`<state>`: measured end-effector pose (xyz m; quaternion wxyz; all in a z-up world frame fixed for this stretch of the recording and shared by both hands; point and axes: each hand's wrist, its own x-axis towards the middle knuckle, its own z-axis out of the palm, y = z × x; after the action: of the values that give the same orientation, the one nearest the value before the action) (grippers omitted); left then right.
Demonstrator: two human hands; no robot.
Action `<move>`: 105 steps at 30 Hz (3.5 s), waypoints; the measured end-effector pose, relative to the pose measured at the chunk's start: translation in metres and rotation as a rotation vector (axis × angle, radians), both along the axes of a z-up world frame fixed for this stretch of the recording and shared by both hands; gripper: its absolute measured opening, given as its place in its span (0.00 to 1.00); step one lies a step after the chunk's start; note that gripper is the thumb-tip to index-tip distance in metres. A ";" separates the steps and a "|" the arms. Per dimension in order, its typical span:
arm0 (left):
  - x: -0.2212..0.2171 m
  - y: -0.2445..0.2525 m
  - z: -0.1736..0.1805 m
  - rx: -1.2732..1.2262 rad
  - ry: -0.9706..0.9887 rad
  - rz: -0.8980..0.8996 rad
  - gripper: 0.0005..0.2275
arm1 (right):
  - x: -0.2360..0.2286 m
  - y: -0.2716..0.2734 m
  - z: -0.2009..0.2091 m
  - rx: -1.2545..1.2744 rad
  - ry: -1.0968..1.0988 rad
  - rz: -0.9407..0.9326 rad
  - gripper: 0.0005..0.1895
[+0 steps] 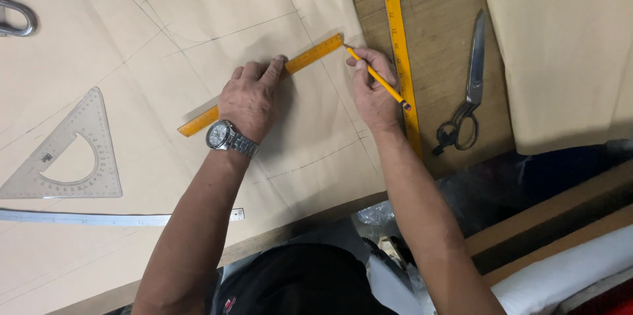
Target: The person uses a yellow ruler and a pencil to draw straight lines on a large sheet of beige fabric. They also use a metal ruler and a flexible measuring tape to measure and mark specific points on the fabric, creating a pattern layout.
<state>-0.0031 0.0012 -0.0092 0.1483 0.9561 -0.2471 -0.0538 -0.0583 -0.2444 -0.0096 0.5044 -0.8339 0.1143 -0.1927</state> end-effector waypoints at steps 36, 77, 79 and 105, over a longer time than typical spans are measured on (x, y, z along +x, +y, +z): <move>0.003 -0.005 0.002 0.063 0.131 -0.015 0.21 | -0.053 0.002 0.140 -0.003 0.228 0.009 0.14; 0.010 0.441 0.035 0.333 -0.303 0.264 0.11 | -0.180 0.324 0.048 -0.451 0.418 0.357 0.13; -0.031 0.435 0.035 0.325 -0.207 0.257 0.12 | -0.174 0.328 0.044 -0.451 0.447 0.382 0.13; 0.104 0.521 0.033 0.215 0.004 0.591 0.28 | -0.194 0.349 0.042 -0.407 1.120 0.227 0.20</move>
<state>0.1005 0.5221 0.0233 0.0559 0.9966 0.0486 -0.0360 -0.2520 0.1041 0.0322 0.2152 -0.8952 0.2337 0.3124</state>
